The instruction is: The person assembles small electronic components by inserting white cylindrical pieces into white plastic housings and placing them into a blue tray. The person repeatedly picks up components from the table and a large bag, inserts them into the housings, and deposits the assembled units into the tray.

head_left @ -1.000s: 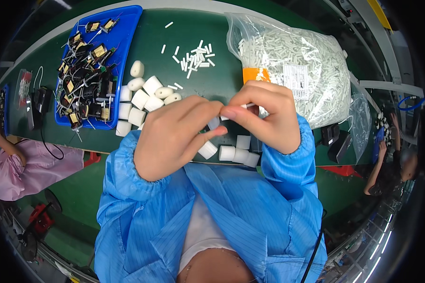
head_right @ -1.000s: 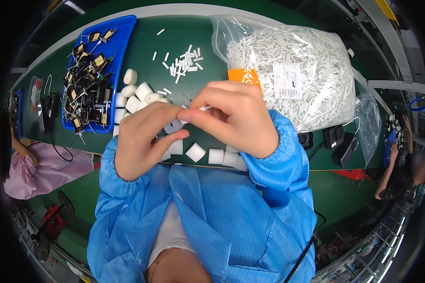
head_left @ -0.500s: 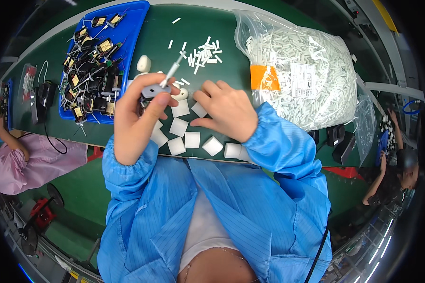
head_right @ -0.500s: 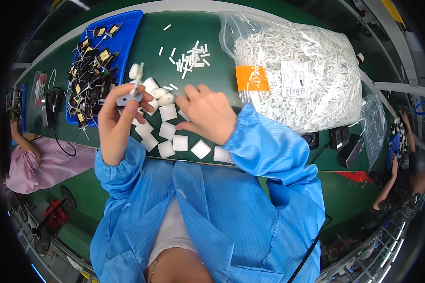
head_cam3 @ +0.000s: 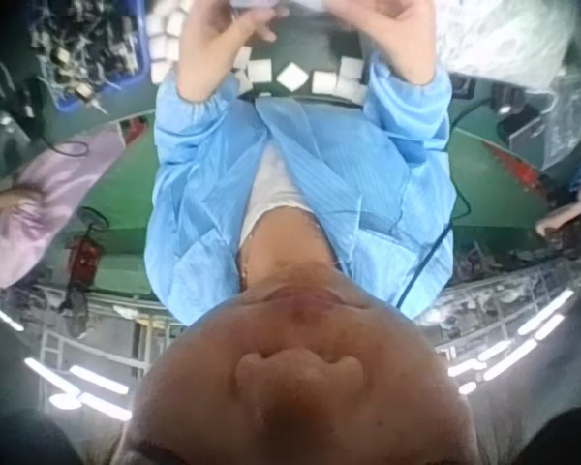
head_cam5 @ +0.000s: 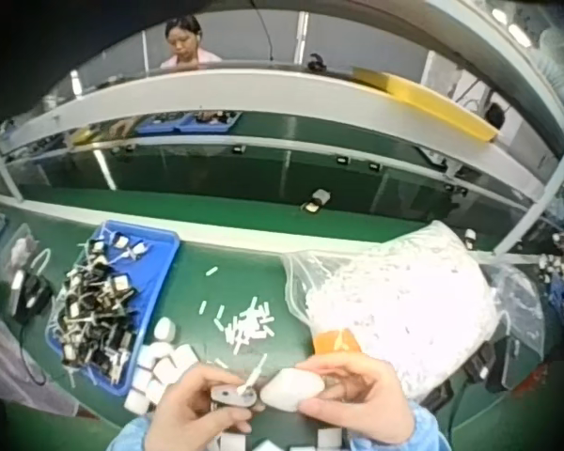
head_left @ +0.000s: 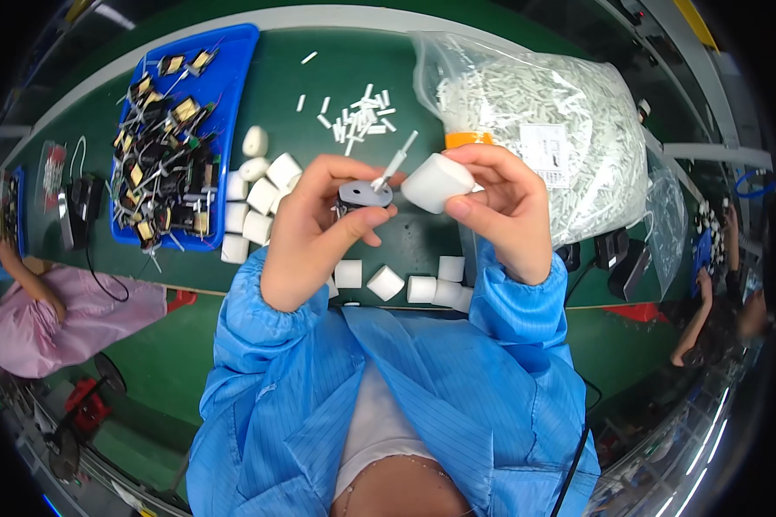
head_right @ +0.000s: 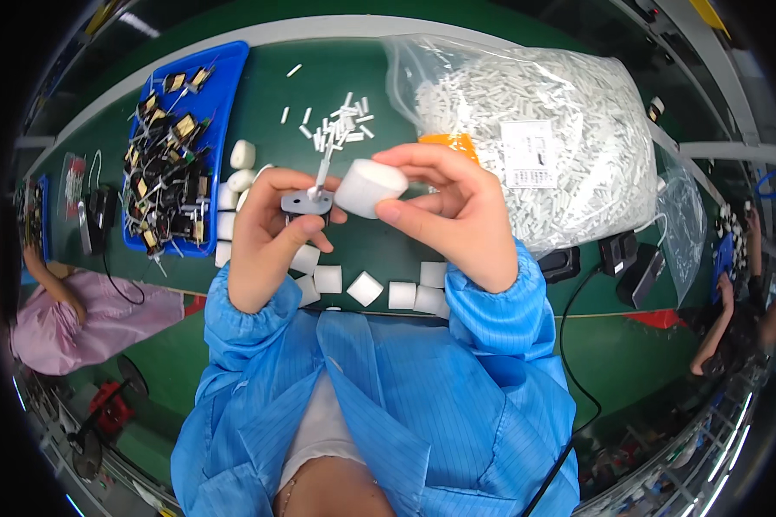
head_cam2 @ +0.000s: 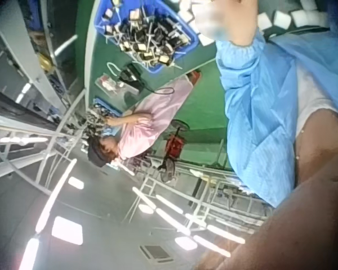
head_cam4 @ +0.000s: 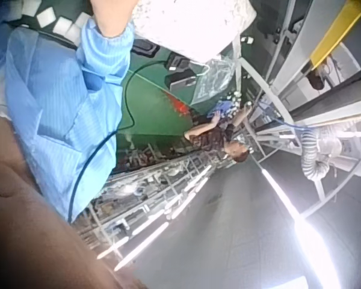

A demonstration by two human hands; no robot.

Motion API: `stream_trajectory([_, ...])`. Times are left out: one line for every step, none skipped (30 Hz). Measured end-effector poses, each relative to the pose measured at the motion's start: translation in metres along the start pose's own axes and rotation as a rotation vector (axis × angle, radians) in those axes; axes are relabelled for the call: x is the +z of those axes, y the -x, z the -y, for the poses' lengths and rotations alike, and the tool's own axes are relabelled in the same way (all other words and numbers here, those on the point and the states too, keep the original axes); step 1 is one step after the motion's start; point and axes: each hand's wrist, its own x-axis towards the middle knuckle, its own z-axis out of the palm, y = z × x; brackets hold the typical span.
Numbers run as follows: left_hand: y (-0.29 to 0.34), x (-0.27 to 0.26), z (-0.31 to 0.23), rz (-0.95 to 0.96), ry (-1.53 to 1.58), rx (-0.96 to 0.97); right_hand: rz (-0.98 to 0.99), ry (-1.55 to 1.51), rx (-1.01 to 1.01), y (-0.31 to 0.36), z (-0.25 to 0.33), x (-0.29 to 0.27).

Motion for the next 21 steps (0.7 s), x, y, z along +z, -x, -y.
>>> stream_trajectory([-0.003,0.005,-0.001,0.02,-0.005,0.01,-0.02,0.005,-0.024,0.002,0.002,-0.001])
stream_trajectory([-0.006,0.009,-0.001,0.033,-0.011,0.023,-0.033,0.011,-0.047,0.002,0.001,0.001])
stream_trajectory([-0.009,0.013,-0.003,0.036,-0.04,0.025,-0.045,0.017,-0.069,0.002,0.002,0.001])
stream_trajectory([-0.009,0.014,-0.005,0.029,-0.072,0.023,-0.062,0.03,-0.063,0.003,0.002,0.0])
stream_trajectory([-0.01,0.016,-0.007,0.021,-0.104,0.022,-0.082,0.082,-0.119,0.005,0.001,-0.003])
stream_trajectory([-0.011,0.017,-0.006,0.013,-0.151,0.017,-0.1,0.136,-0.174,0.006,-0.001,-0.006])
stream_trajectory([-0.01,0.018,-0.006,0.014,-0.169,0.002,-0.112,0.186,-0.226,0.007,-0.004,-0.008])
stream_trajectory([-0.01,0.02,-0.006,0.012,-0.186,-0.012,-0.132,0.159,-0.225,0.009,-0.004,-0.008])
stream_trajectory([-0.009,0.022,-0.007,0.009,-0.203,-0.027,-0.15,0.133,-0.224,0.011,-0.004,-0.008])
stream_trajectory([-0.008,0.022,-0.008,0.027,-0.265,-0.022,-0.166,0.107,-0.223,0.013,-0.004,-0.007])
stream_trajectory([-0.007,0.022,-0.01,0.043,-0.326,-0.018,-0.171,0.087,-0.223,0.014,-0.004,-0.006])
stream_trajectory([-0.006,0.022,-0.011,0.059,-0.387,-0.014,-0.176,0.068,-0.223,0.015,-0.004,-0.004])
stream_trajectory([-0.005,0.023,-0.011,0.069,-0.416,0.051,-0.18,0.05,-0.225,0.015,-0.003,-0.003])
stream_trajectory([-0.004,0.024,-0.011,0.079,-0.444,0.117,-0.162,0.058,-0.236,0.015,-0.002,0.0])
stream_trajectory([-0.004,0.024,-0.011,0.089,-0.472,0.182,-0.144,0.066,-0.247,0.015,0.0,0.003])
stream_trajectory([-0.003,0.024,-0.011,0.09,-0.496,0.205,-0.127,0.073,-0.258,0.015,0.002,0.006])
stream_trajectory([-0.003,0.024,-0.011,0.092,-0.52,0.228,-0.114,0.166,-0.295,0.015,0.004,0.008])
stream_trajectory([-0.002,0.024,-0.012,0.093,-0.544,0.25,-0.102,0.258,-0.333,0.016,0.006,0.01])
stream_trajectory([-0.002,0.024,-0.013,0.097,-0.569,0.262,-0.09,0.349,-0.369,0.016,0.007,0.011])
stream_trajectory([-0.001,0.025,-0.015,0.102,-0.593,0.274,-0.004,0.519,-0.455,0.016,0.004,0.002])
stream_trajectory([-0.001,0.025,-0.016,0.108,-0.617,0.286,-0.01,0.517,-0.439,0.017,0.007,0.004])
